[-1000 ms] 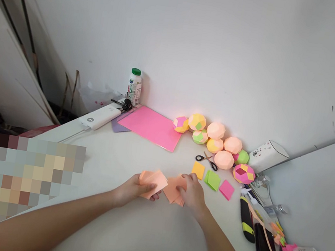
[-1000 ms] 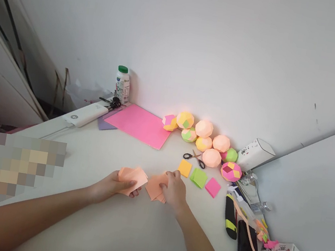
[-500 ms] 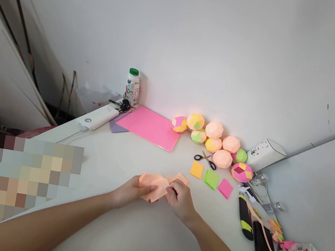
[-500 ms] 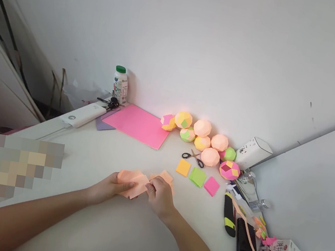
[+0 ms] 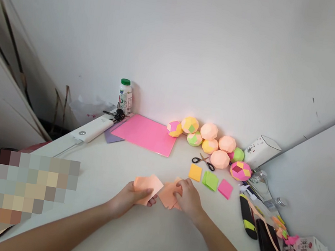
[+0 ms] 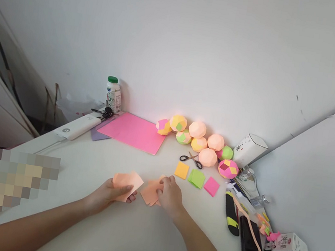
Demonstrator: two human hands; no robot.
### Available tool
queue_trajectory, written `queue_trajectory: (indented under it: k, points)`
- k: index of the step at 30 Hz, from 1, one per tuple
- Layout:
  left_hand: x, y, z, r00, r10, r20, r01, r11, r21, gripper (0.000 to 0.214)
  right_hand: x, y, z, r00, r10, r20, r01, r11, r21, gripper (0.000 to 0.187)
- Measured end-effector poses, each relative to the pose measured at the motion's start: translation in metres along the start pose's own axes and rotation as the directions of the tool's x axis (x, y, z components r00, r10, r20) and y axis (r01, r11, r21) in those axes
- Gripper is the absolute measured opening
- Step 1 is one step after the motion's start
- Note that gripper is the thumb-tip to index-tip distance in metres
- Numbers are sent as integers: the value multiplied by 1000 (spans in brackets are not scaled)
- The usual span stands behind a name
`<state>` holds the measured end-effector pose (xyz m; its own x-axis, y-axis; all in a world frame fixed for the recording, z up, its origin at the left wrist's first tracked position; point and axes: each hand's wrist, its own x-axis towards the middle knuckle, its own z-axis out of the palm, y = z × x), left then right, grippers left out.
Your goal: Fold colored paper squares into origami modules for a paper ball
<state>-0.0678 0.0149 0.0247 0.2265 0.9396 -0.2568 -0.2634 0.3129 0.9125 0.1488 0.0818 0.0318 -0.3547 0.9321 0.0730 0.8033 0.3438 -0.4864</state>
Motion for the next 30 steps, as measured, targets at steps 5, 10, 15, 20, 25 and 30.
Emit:
queue_trajectory:
  k: [5,10,15,20,25,30]
  points:
    - [-1,-2,2,995,27,99,-39,991,125,36,-12,-21,-5,980,-193,-44,198,952,232,17]
    - [-4,0,4,978,42,204,-78,982,170,32,-20,-32,1,954,-301,-3,285,900,329,24]
    - [-3,1,1,989,28,142,-47,991,129,38,-7,-18,1,965,-234,-118,254,945,205,26]
    - [1,-2,-2,996,19,87,-25,997,70,37,6,4,0,1000,-4,18,5,998,-56,23]
    - [1,-3,-1,997,-5,71,0,997,74,36,2,0,-3,999,27,-29,-31,989,-143,11]
    - [-2,-3,4,989,45,138,-64,988,138,28,-17,-29,-7,972,-233,-28,234,962,142,16]
